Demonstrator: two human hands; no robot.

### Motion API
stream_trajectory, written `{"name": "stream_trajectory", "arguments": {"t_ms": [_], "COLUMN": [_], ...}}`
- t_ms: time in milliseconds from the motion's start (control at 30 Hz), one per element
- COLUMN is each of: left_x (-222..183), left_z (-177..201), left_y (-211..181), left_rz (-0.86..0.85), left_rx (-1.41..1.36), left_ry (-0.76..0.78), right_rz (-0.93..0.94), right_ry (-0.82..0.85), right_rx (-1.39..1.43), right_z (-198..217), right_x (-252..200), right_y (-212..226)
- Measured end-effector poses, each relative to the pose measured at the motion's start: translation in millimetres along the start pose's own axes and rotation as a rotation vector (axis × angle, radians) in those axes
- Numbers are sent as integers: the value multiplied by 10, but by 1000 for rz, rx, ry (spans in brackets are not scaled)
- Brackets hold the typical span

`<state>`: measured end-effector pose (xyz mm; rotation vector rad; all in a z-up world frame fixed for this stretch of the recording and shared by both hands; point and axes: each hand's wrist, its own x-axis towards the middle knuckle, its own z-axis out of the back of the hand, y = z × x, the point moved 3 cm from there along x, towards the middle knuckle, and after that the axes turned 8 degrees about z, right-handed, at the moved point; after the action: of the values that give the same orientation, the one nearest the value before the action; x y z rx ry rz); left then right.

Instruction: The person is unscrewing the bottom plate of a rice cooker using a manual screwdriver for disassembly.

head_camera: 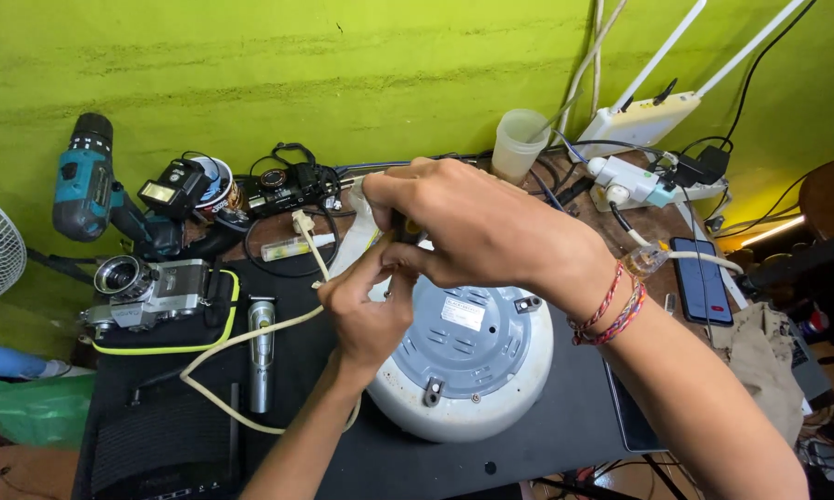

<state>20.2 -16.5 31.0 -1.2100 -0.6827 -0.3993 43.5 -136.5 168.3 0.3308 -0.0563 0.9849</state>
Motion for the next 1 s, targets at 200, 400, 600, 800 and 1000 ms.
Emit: {"name": "stream_trajectory", "arguments": {"t_ms": [200, 400, 600, 800, 1000], "left_x": [26, 278, 214, 71, 30], "left_z": [37, 29, -138, -151, -18], "left_y": [79, 253, 144, -87, 125], "left_rz": [148, 304, 281, 135, 241], "left_rx": [-242, -582, -587, -240, -384], "left_ry": [114, 615, 505, 187, 253], "right_rz": [82, -55, -389, -158, 37], "right_ry": [-7, -4, 159, 41, 50], "right_rx": [50, 10, -208, -128, -79], "right_z": [7, -22, 5, -26, -19], "right_x": [-58, -75, -171, -224, -213], "right_y": [35, -61, -84, -134, 20]}}
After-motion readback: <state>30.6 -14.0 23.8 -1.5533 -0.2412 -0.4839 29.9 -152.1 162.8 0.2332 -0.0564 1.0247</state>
